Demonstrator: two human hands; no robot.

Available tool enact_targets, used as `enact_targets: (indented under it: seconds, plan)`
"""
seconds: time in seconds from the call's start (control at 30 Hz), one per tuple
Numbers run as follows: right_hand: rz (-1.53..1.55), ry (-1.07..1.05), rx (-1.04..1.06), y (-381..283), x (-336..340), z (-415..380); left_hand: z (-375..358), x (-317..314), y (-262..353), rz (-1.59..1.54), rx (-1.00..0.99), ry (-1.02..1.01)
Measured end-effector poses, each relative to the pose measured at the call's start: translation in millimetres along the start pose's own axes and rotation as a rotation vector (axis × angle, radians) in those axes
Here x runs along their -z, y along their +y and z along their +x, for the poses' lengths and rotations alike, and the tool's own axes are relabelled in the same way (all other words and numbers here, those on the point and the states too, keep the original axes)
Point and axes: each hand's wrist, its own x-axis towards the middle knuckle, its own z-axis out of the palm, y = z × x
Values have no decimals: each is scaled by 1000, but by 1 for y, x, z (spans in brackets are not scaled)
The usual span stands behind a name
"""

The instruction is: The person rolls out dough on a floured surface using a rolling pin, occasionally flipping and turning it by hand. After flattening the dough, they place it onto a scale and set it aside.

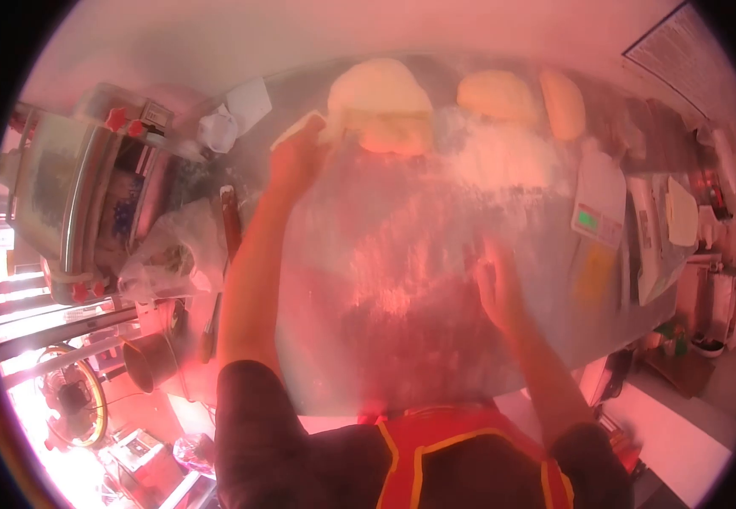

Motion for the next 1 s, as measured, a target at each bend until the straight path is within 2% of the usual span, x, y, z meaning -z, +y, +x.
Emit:
enact_targets:
  seconds: [0.03, 0.17, 0.23, 0.27, 0.37, 0.4, 0.47, 0.5, 0.6, 0.67, 0.7, 0.77, 0.87, 0.97, 1.0]
  plan:
    - [-10, 26, 49, 3, -1, 4, -16, 11, 18, -27, -26, -70]
    - [238, -30, -143, -7, -8, 13, -62, 9, 30, -301, -230, -447]
    - [391, -79, -242, -8, -18, 21, -90, -33, 23, -325, -109, -448]
    - [294, -94, -173, -10, -25, 24, -106, -59, 20, -335, -50, -444]
    - [82, -102, 92, -6, -64, 25, -159, -113, 26, -227, -183, -42]
    - [59, -79, 223, 0, -85, 23, -173, -125, 32, -116, -251, 30]
    - [20, -93, 281, -15, -109, 22, -196, -143, 46, 102, -390, 178]
    - [-4, -99, 309, -18, -113, 19, -201, -144, 54, 100, -377, 141]
    - [120, -325, 199, -16, -99, 1, -231, -151, 66, 144, -277, 95]
    - [72, -338, 212, -12, -86, -42, -269, -152, 85, 192, -162, -66]
    - [49, -349, 219, -12, -81, -60, -287, -154, 92, 204, -167, -47]
    - [10, -286, 240, -13, -71, -76, -309, -161, 103, 227, -167, -11]
    - [-34, -265, 205, -10, -77, -61, -299, -169, 98, 447, -167, 18]
    - [-122, -218, 239, 1, -89, -63, -288, -155, 106, 290, -20, -132]
    - [-158, -183, 280, 3, -93, -61, -291, -154, 102, 358, -65, -92]
